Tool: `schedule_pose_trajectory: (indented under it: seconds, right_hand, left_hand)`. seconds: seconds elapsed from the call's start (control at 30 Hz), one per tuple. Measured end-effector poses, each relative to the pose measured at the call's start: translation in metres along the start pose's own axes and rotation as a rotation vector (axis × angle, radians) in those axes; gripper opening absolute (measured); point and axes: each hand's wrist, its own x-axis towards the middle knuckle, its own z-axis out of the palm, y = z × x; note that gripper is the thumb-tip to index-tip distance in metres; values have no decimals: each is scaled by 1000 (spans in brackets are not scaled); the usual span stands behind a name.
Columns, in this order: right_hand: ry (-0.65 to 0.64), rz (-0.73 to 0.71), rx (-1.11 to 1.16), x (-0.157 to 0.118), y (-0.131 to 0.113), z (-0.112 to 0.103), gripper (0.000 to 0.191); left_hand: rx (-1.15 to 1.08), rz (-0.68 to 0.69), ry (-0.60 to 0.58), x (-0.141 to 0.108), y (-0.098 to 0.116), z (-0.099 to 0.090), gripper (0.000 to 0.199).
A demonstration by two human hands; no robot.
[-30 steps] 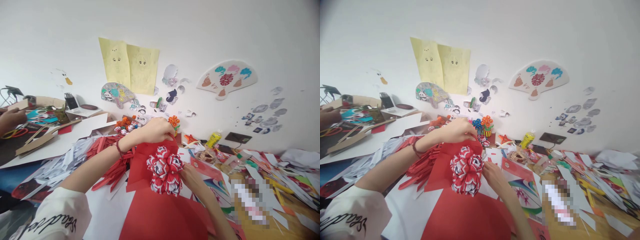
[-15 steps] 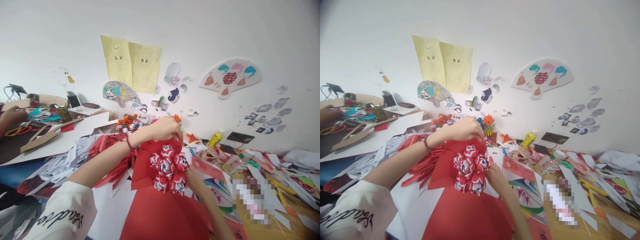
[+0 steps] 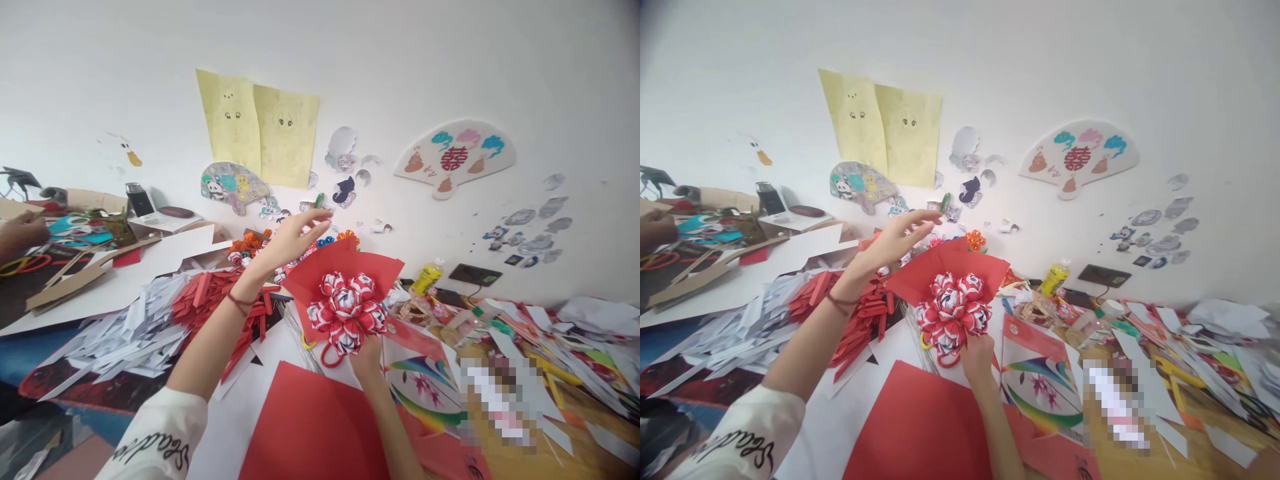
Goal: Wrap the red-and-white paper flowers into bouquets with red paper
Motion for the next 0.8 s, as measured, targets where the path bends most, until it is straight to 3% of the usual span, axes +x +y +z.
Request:
schedule_pose_trajectory:
  seconds: [0.1, 0.27, 0.4, 0.47, 0.53, 0.6, 0.7, 0.8]
  right_hand:
    - [80, 19, -100, 0, -4, 14, 25]
    - [128, 111, -108, 1, -14, 29, 26]
    - [141, 135, -116, 1, -20, 34, 26]
    - [141, 150, -75, 2, -23, 35, 25]
    - [152, 179, 16, 4, -28, 35, 23]
    - [188, 221, 138, 8, -34, 34, 18]
    - [217, 240, 257, 16, -44, 26, 18]
    - [151, 206, 257, 23, -49, 14, 27]
  left_hand:
    - [30, -145, 25, -32, -1, -3, 43]
    - [-18, -248, 95, -68, -8, 8, 45]
    - [-349, -252, 259, -84, -25, 20, 49]
    - [-620, -247, 361, -93, -38, 32, 61]
    - [-806, -331, 434, -104, -51, 50, 67]
    - [-848, -411, 391, -113, -60, 71, 57]
    - [-872, -411, 149, -122, -63, 97, 48]
    - [-914, -385, 51, -122, -57, 110, 47]
